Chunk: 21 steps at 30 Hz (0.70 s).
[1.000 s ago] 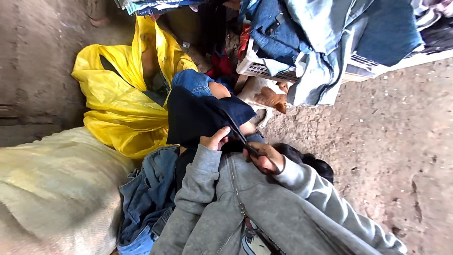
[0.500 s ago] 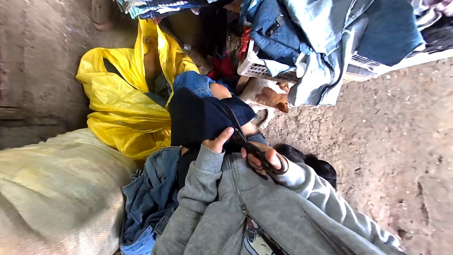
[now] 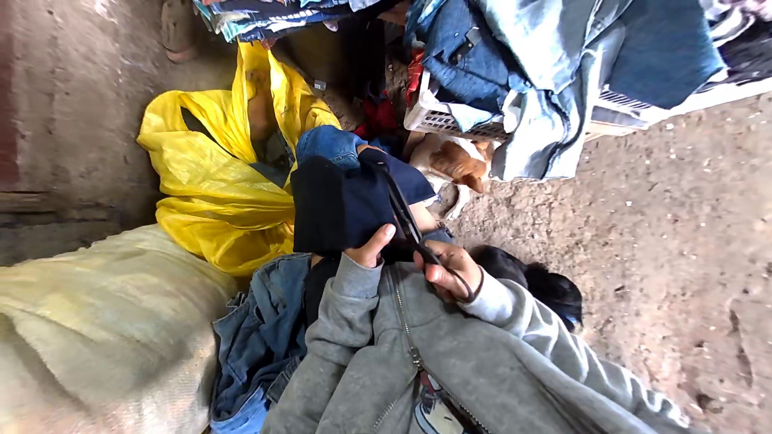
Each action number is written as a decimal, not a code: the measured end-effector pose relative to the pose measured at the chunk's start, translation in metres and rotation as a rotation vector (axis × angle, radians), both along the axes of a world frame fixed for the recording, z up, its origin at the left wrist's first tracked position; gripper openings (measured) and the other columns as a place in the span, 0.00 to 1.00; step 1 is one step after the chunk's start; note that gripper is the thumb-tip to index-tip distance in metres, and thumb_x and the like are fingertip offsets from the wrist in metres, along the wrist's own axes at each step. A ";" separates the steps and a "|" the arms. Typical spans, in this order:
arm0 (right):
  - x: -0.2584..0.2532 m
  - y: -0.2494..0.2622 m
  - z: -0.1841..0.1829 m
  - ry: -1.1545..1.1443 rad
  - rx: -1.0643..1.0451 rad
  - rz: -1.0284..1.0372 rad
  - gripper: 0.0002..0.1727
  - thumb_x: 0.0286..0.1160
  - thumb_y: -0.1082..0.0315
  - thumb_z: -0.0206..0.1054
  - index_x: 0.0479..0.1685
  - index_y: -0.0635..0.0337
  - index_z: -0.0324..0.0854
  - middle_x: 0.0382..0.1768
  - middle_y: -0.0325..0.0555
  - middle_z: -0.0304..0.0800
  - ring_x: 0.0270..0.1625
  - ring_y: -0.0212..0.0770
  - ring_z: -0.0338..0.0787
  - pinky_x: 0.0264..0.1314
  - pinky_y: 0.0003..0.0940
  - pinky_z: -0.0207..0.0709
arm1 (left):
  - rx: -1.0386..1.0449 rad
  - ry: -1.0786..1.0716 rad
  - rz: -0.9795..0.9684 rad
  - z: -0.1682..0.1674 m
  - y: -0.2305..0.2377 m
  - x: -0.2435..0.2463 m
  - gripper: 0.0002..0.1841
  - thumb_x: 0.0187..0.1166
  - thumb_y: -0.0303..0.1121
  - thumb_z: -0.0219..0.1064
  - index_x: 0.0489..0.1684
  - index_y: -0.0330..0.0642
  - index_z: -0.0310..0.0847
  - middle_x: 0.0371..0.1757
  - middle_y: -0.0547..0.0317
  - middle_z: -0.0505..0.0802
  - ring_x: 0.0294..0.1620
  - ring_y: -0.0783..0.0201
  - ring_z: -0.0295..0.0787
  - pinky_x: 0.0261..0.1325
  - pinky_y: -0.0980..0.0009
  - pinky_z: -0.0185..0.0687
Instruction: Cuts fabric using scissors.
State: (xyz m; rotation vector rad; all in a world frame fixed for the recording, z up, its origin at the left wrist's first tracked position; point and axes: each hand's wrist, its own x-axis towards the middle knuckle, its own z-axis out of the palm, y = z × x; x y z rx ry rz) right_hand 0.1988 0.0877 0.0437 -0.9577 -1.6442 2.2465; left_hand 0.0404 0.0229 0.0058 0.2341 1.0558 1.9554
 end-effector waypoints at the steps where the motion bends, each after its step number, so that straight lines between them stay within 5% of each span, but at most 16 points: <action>1: 0.002 0.001 0.000 -0.006 0.010 0.036 0.36 0.59 0.23 0.69 0.38 0.50 0.80 0.15 0.16 0.69 0.13 0.13 0.66 0.14 0.13 0.62 | 0.031 -0.003 0.004 -0.001 0.000 -0.002 0.13 0.52 0.29 0.86 0.36 0.49 0.93 0.35 0.65 0.98 0.40 0.73 0.95 0.49 0.71 0.91; 6: 0.011 0.002 -0.015 0.155 -0.082 0.193 0.48 0.54 0.13 0.57 0.46 0.52 0.78 0.18 0.20 0.74 0.17 0.16 0.72 0.18 0.14 0.66 | 0.220 0.042 -0.029 -0.007 -0.002 -0.013 0.13 0.62 0.30 0.83 0.45 0.50 0.94 0.41 0.64 0.98 0.45 0.73 0.95 0.54 0.69 0.91; 14: -0.013 0.012 -0.045 0.440 -0.497 0.267 0.45 0.51 0.13 0.59 0.47 0.46 0.82 0.20 0.21 0.82 0.19 0.18 0.81 0.20 0.14 0.73 | 0.246 0.118 -0.083 -0.010 -0.015 -0.017 0.11 0.67 0.29 0.79 0.46 0.49 0.93 0.41 0.65 0.98 0.44 0.73 0.95 0.52 0.70 0.91; 17: -0.023 0.018 -0.046 0.454 -0.489 0.258 0.45 0.51 0.13 0.60 0.47 0.46 0.81 0.20 0.21 0.82 0.19 0.19 0.81 0.20 0.15 0.74 | 0.318 0.136 -0.192 -0.004 -0.019 -0.016 0.06 0.75 0.30 0.74 0.45 0.45 0.93 0.38 0.60 0.98 0.38 0.68 0.95 0.45 0.67 0.92; 21: -0.032 0.026 -0.036 0.514 -0.309 0.171 0.45 0.56 0.15 0.59 0.50 0.48 0.82 0.22 0.21 0.83 0.21 0.18 0.81 0.21 0.15 0.73 | 0.381 0.228 -0.161 -0.003 -0.015 -0.008 0.09 0.75 0.28 0.73 0.50 0.47 0.92 0.45 0.60 0.98 0.48 0.67 0.94 0.56 0.68 0.89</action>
